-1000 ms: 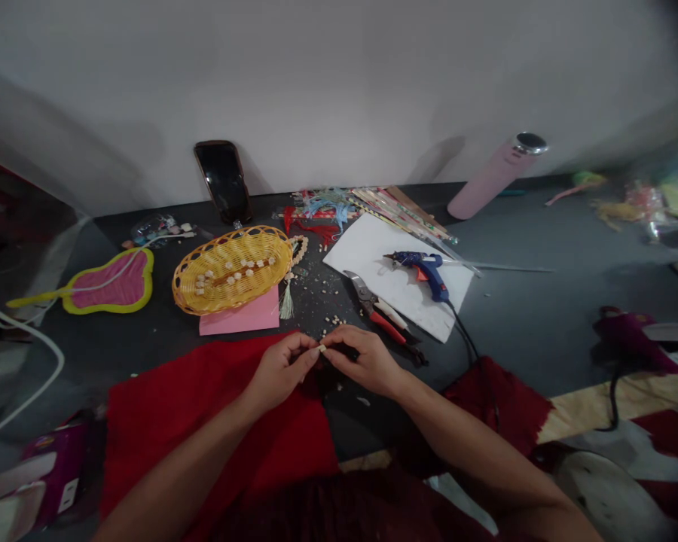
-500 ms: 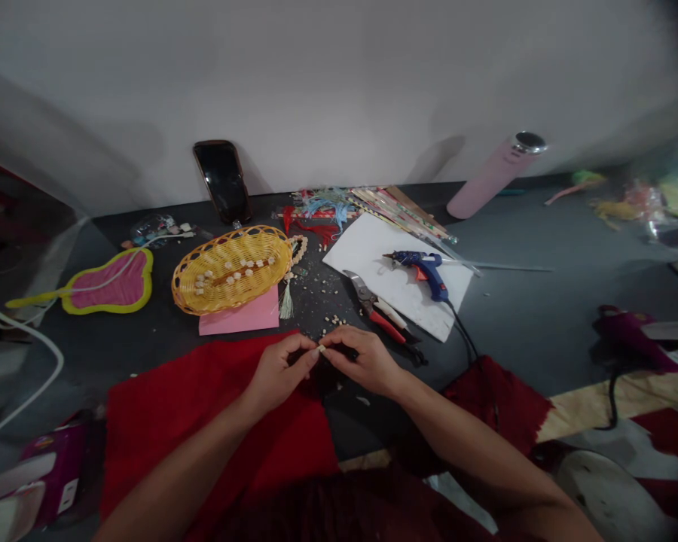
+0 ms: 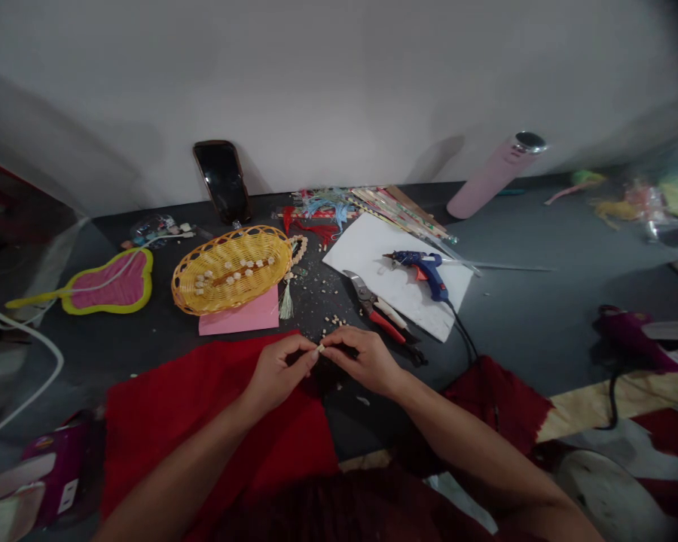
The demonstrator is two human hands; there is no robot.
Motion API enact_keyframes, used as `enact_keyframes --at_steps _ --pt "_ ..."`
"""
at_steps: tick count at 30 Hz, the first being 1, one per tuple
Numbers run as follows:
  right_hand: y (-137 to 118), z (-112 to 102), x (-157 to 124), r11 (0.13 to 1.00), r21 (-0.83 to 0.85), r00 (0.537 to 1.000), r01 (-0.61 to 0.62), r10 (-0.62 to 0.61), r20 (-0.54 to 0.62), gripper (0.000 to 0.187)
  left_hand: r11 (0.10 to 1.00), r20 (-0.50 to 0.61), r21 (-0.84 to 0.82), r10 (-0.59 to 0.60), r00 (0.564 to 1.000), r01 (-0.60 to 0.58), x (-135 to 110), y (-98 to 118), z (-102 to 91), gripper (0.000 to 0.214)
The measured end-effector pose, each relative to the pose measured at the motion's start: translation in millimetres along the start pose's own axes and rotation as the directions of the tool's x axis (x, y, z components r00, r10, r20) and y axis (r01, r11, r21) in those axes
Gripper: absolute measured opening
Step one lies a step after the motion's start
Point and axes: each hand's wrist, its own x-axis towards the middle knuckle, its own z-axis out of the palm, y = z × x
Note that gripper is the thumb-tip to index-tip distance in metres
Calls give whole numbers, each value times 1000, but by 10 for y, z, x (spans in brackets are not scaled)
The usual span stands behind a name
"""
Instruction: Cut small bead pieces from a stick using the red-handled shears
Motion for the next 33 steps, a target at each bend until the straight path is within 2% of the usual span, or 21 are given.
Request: enact_keyframes --at_steps 24,33 --pt "1 -8 2 1000 -6 1000 6 -6 3 15 988 -27 130 89 996 -85 1 11 -3 16" --pt "2 -3 2 1000 -3 1000 8 -8 3 15 987 -45 130 105 993 -99 -3 5 10 16"
